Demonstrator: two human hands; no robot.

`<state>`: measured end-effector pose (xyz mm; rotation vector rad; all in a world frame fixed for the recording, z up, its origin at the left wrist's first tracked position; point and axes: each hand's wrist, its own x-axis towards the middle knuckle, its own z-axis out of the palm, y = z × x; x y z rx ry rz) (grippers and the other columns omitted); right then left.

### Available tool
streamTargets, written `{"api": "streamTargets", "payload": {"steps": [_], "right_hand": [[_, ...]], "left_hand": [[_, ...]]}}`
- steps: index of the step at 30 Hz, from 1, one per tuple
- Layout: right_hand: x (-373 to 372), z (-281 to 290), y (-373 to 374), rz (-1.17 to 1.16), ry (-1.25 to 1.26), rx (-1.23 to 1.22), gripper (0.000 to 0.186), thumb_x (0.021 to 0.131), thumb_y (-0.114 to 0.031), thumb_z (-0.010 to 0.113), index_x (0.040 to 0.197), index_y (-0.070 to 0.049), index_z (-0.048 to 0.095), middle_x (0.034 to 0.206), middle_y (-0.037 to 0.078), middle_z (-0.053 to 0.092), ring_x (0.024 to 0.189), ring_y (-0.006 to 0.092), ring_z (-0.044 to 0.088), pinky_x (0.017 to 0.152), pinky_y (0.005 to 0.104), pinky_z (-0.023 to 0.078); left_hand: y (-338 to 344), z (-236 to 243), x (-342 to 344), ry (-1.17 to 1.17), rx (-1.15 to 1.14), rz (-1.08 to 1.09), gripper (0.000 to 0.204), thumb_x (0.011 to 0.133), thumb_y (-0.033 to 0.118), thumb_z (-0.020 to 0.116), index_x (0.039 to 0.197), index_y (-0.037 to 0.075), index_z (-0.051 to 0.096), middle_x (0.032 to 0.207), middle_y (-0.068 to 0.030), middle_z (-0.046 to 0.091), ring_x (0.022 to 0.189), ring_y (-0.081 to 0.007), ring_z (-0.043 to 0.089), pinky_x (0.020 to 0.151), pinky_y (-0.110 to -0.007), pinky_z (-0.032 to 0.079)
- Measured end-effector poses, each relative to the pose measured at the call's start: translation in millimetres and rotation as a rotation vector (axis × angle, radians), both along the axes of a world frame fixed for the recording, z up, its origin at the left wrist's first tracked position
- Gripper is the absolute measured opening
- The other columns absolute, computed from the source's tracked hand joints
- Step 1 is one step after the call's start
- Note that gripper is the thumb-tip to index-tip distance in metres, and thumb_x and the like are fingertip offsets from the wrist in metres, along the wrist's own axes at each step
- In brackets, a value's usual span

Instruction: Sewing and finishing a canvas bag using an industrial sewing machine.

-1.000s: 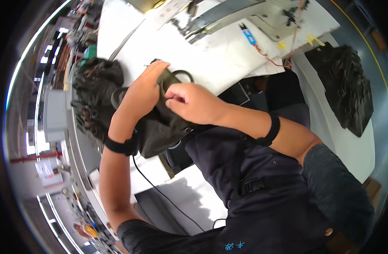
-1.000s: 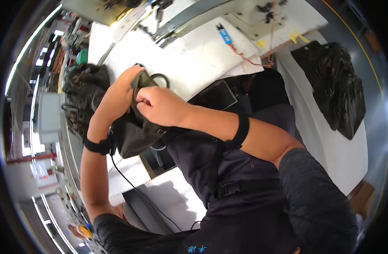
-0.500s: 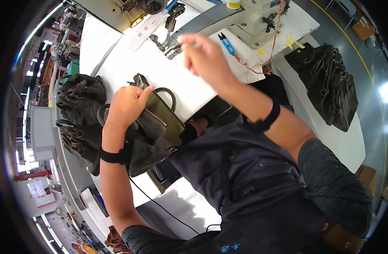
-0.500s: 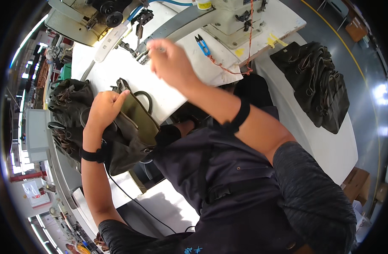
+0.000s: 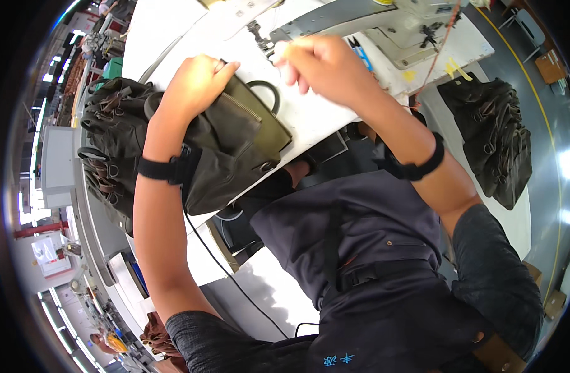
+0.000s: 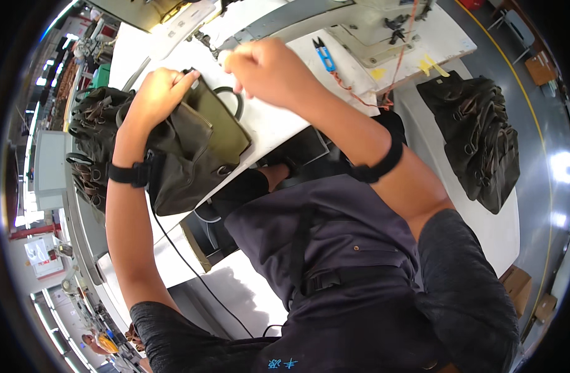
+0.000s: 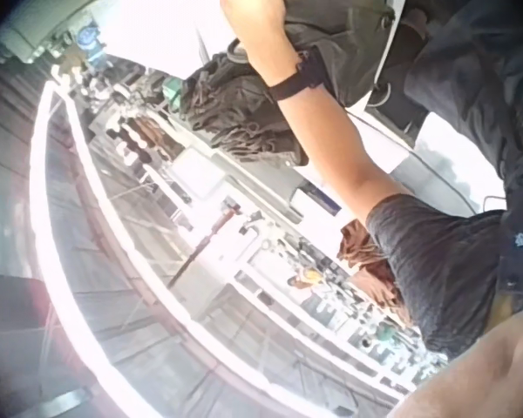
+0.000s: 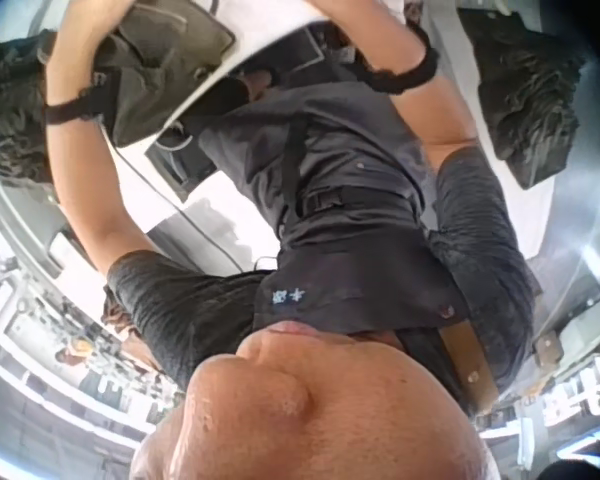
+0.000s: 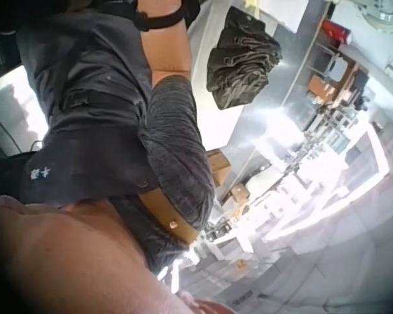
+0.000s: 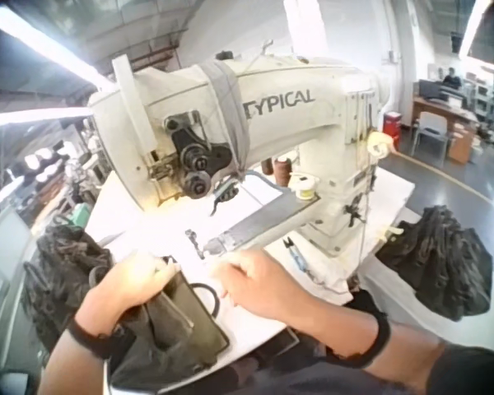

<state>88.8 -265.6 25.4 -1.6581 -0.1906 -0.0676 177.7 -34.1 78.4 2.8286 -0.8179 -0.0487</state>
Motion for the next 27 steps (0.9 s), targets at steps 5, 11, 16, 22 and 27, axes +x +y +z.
{"api": "streamTargets", "payload": {"steps": [5, 11, 16, 22, 27], "right_hand": [[-24.0, -25.3, 38.1, 0.261, 0.173, 0.088, 0.028, 0.100, -0.029, 0.068, 0.099, -0.002, 0.075, 0.081, 0.003, 0.071, 0.069, 0.0080, 0.063, 0.064, 0.0233, 0.049], [-11.6, -24.4, 40.2, 0.197, 0.223, 0.380, 0.023, 0.100, -0.018, 0.067, 0.094, 0.003, 0.074, 0.079, 0.008, 0.073, 0.066, 0.0112, 0.067, 0.062, 0.0248, 0.054], [-0.5, -18.2, 32.6, 0.141, 0.258, 0.494, 0.023, 0.100, -0.016, 0.067, 0.093, 0.004, 0.074, 0.078, 0.009, 0.072, 0.065, 0.0132, 0.068, 0.064, 0.0271, 0.057], [4.1, -24.0, 27.6, 0.071, 0.196, 0.542, 0.028, 0.099, -0.016, 0.064, 0.084, 0.005, 0.073, 0.077, 0.010, 0.072, 0.063, 0.0126, 0.068, 0.061, 0.0261, 0.056], [7.0, -29.9, 20.5, 0.055, 0.199, 0.531, 0.024, 0.101, -0.013, 0.064, 0.090, 0.007, 0.072, 0.080, 0.011, 0.071, 0.066, 0.0147, 0.068, 0.064, 0.0283, 0.058]], "left_hand": [[-11.5, -10.4, 24.4, 0.012, -0.045, -0.087, 0.055, 0.098, 0.039, 0.064, 0.065, -0.004, 0.051, 0.057, -0.0146, 0.044, 0.055, -0.0271, 0.037, 0.057, -0.042, 0.040], [-39.3, 15.5, 43.4, 0.101, 0.189, -0.110, 0.046, 0.092, 0.039, 0.071, 0.122, 0.004, 0.071, 0.112, -0.0167, 0.074, 0.097, -0.0364, 0.067, 0.096, -0.043, 0.051], [-18.8, 20.1, 45.4, -0.044, 0.195, -0.146, 0.046, 0.092, 0.038, 0.071, 0.122, 0.003, 0.071, 0.112, -0.0168, 0.073, 0.098, -0.0363, 0.067, 0.097, -0.044, 0.051], [-26.4, 27.4, 74.2, -0.243, 0.200, -0.200, 0.045, 0.092, 0.037, 0.071, 0.121, 0.003, 0.070, 0.112, -0.0168, 0.073, 0.100, -0.0362, 0.067, 0.098, -0.045, 0.050], [-36.9, 16.4, 74.0, -0.399, 0.190, -0.220, 0.045, 0.091, 0.036, 0.071, 0.121, 0.003, 0.070, 0.112, -0.0169, 0.072, 0.101, -0.0361, 0.066, 0.099, -0.046, 0.049]]}}
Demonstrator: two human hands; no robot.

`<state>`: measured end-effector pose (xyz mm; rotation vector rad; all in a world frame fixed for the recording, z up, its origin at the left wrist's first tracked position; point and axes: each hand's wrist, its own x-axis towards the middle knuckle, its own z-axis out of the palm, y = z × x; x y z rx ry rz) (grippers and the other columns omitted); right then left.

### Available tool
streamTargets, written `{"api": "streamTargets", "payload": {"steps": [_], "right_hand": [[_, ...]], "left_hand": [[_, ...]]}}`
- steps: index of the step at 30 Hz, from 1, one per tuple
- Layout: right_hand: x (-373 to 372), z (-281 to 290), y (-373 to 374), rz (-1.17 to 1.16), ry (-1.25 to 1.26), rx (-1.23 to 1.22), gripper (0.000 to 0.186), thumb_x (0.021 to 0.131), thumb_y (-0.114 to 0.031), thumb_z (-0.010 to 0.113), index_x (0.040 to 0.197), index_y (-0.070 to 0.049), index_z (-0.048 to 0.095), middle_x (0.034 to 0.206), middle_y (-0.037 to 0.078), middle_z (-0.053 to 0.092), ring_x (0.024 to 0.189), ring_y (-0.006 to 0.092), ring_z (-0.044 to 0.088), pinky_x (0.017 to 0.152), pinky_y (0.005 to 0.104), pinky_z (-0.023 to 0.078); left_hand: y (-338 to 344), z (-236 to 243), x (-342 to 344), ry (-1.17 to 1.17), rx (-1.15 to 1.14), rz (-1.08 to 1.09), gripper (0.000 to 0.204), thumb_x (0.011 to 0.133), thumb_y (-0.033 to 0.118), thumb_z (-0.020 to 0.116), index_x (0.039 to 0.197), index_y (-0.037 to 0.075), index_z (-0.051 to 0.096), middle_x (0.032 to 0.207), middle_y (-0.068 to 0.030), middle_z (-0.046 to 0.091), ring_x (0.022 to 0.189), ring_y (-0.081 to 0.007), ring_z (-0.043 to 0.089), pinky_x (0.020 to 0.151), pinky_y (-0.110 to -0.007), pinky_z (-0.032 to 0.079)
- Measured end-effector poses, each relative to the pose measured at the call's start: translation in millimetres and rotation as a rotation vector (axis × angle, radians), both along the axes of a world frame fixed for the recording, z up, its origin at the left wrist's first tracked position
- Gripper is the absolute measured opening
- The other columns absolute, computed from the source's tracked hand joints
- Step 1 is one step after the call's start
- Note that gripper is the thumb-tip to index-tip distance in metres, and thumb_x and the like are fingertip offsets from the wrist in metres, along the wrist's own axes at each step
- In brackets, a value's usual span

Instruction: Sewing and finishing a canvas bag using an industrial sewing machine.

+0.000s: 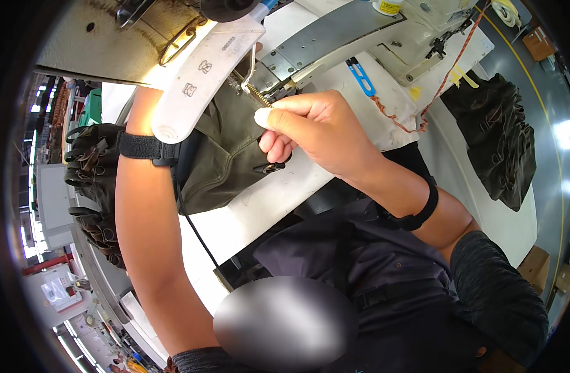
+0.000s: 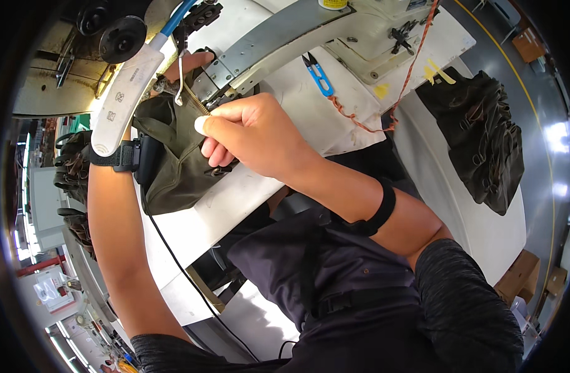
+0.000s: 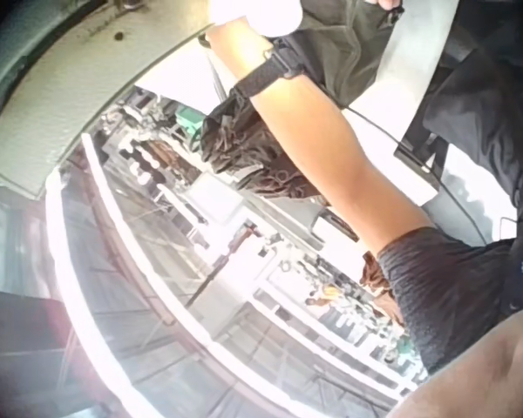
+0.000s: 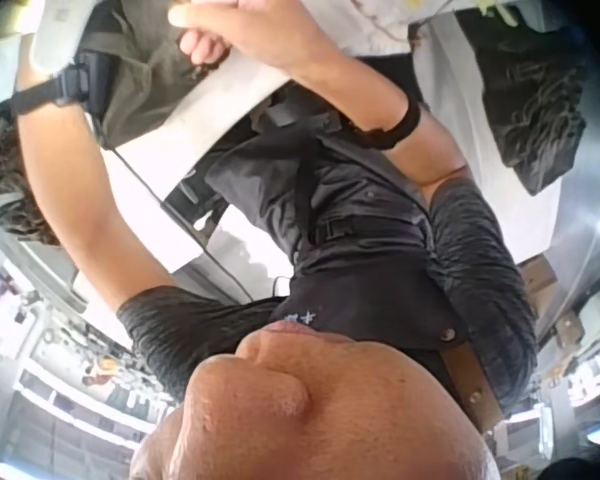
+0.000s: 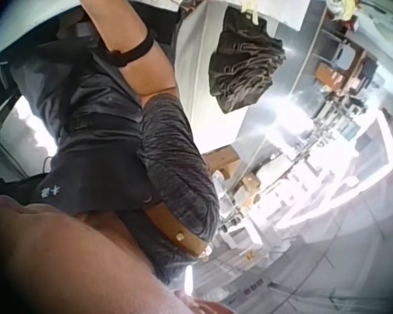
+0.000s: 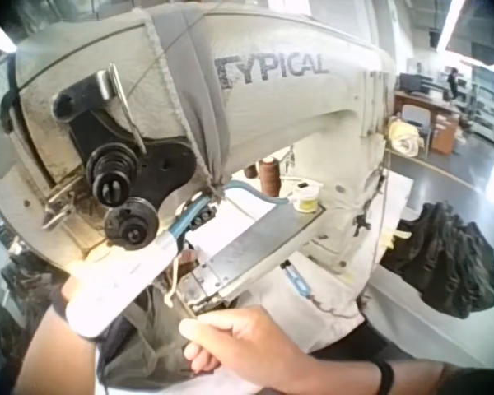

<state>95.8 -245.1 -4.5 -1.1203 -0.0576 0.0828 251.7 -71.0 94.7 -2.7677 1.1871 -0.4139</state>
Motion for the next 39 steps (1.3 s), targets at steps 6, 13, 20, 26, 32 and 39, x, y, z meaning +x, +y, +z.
{"api": "streamTargets", "payload": {"steps": [6, 13, 20, 26, 32, 39], "right_hand": [[-4.6, 2.9, 8.7, -0.048, -0.002, 0.025, 0.028, 0.098, -0.017, 0.063, 0.083, 0.005, 0.073, 0.074, 0.010, 0.072, 0.062, 0.0125, 0.068, 0.060, 0.0260, 0.056], [-5.1, -3.9, -4.0, -0.067, 0.008, -0.035, 0.029, 0.098, -0.018, 0.063, 0.080, 0.003, 0.072, 0.073, 0.008, 0.071, 0.062, 0.0119, 0.068, 0.059, 0.0259, 0.055], [-1.1, -6.9, -6.1, -0.029, -0.172, -0.234, 0.030, 0.099, -0.020, 0.060, 0.079, 0.002, 0.067, 0.068, 0.004, 0.065, 0.062, 0.0091, 0.062, 0.057, 0.0270, 0.047], [-2.7, -3.2, -7.2, -0.061, -0.184, -0.292, 0.033, 0.098, -0.020, 0.056, 0.077, 0.004, 0.066, 0.066, 0.003, 0.061, 0.060, 0.0077, 0.051, 0.057, 0.0282, 0.042], [-7.0, 3.6, -7.0, 0.024, -0.045, -0.175, 0.032, 0.104, -0.023, 0.059, 0.083, -0.001, 0.070, 0.080, 0.002, 0.068, 0.071, 0.0071, 0.059, 0.067, 0.0235, 0.050], [-5.2, 3.6, 2.1, -0.062, 0.033, 0.013, 0.036, 0.100, -0.022, 0.059, 0.073, 0.000, 0.067, 0.069, 0.004, 0.066, 0.062, 0.0071, 0.058, 0.057, 0.0239, 0.047]], "left_hand": [[14.5, 10.0, 2.5, -0.211, 0.019, -0.011, 0.044, 0.091, 0.035, 0.071, 0.121, 0.003, 0.069, 0.111, -0.0170, 0.072, 0.103, -0.0360, 0.066, 0.100, -0.047, 0.048], [40.8, -3.3, -81.7, -0.446, -0.049, 0.093, 0.024, 0.091, 0.022, 0.068, 0.104, 0.003, 0.066, 0.109, -0.0148, 0.066, 0.112, -0.0360, 0.062, 0.098, -0.050, 0.046], [-5.3, -54.0, -155.4, -0.155, -0.345, -0.140, 0.063, 0.078, 0.008, 0.073, 0.139, 0.007, 0.061, 0.130, -0.0134, 0.059, 0.117, -0.0311, 0.059, 0.101, -0.044, 0.044], [-11.9, -89.1, -154.7, -0.184, -0.506, -0.085, 0.068, 0.078, 0.011, 0.078, 0.142, 0.004, 0.058, 0.134, -0.0153, 0.057, 0.119, -0.0313, 0.059, 0.101, -0.041, 0.045], [-26.5, -104.0, -161.2, -0.264, -0.663, 0.090, 0.058, 0.079, 0.010, 0.079, 0.134, 0.003, 0.064, 0.132, -0.0134, 0.064, 0.117, -0.0296, 0.063, 0.100, -0.039, 0.047], [-26.0, -108.3, -149.9, -0.357, -0.706, 0.105, 0.045, 0.081, 0.004, 0.074, 0.125, 0.009, 0.071, 0.126, -0.0055, 0.072, 0.110, -0.0217, 0.068, 0.094, -0.034, 0.046]]}}
